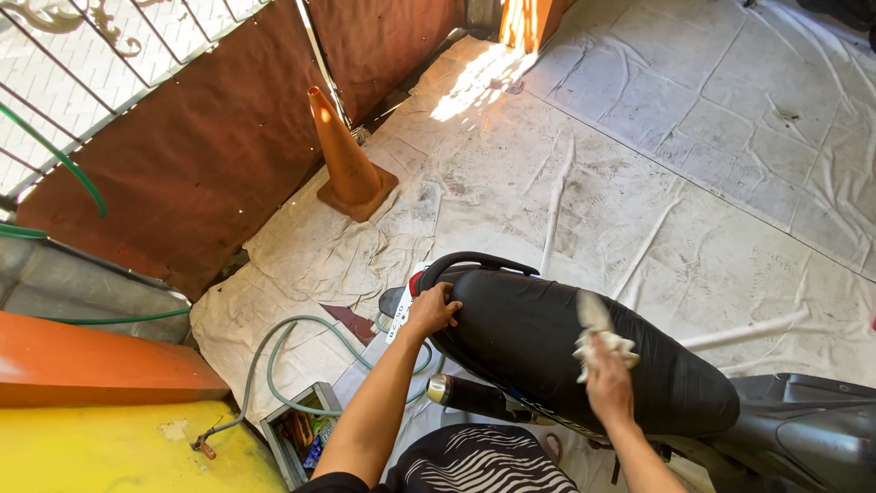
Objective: The person wipes the top surface of a black motorcycle seat with a white cloth. They then lift the seat to reveal the underside and wipe the white plastic base. Finally, they place the seat back on the motorcycle and continue wiping the top surface.
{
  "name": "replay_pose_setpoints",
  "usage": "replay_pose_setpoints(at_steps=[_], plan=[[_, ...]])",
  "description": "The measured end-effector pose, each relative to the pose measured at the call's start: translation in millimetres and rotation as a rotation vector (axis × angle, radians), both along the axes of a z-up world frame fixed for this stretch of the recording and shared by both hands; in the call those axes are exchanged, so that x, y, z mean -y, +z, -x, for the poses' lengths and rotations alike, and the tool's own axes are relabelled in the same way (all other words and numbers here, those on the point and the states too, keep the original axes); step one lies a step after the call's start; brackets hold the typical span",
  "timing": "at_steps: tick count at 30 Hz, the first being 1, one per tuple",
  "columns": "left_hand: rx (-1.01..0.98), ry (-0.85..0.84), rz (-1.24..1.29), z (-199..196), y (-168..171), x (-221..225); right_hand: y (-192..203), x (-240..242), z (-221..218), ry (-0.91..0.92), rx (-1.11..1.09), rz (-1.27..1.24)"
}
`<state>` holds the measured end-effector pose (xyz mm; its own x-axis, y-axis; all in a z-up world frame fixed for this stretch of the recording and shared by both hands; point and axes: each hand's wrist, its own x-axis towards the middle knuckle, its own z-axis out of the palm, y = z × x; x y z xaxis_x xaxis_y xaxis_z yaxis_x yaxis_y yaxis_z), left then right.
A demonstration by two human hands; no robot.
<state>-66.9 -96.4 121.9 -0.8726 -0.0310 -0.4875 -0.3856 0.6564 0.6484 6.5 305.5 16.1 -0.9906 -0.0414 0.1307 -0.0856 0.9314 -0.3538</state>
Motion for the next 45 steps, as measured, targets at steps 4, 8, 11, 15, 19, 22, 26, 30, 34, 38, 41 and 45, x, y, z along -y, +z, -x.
replay_pose_setpoints(at_steps=[4, 8, 11, 15, 19, 22, 26, 30, 34, 38, 41, 45], plan=[[-0.001, -0.004, 0.056, -1, -11, -4, -51, 9, 56, -0.256, -0.308, 0.042], [-0.015, 0.003, 0.037, 3, -17, -3, -11, 113, 77, -0.317, -0.222, 0.298], [-0.017, -0.003, 0.053, 6, -33, 0, 29, 171, 49, 0.086, -0.222, 0.361], [-0.023, 0.010, 0.058, 7, -43, 1, 62, 180, -3, 0.520, -0.129, 0.272], [-0.029, 0.004, 0.061, 6, -33, -1, 33, 109, -3, 0.636, -0.262, 0.197], [-0.044, -0.013, 0.089, 2, -30, 0, 3, 35, -6, 0.559, -0.425, 0.068], [-0.049, -0.004, 0.086, -1, -21, -4, -51, -39, 11, 0.015, -0.297, 0.008], [-0.027, -0.002, 0.092, -1, -13, -5, -74, 1, 62, -0.337, -0.263, 0.039], [-0.042, 0.005, 0.110, 2, -21, -4, -28, 112, 62, -0.171, -0.322, 0.220], [-0.038, -0.011, 0.119, 2, -34, -4, 27, 183, 24, 0.384, -0.339, 0.212], [-0.046, -0.005, 0.124, 3, -37, -3, 38, 182, 24, 0.510, -0.381, 0.092], [-0.050, 0.000, 0.128, -2, -35, -5, 43, 135, 32, 0.446, -0.377, 0.028]])
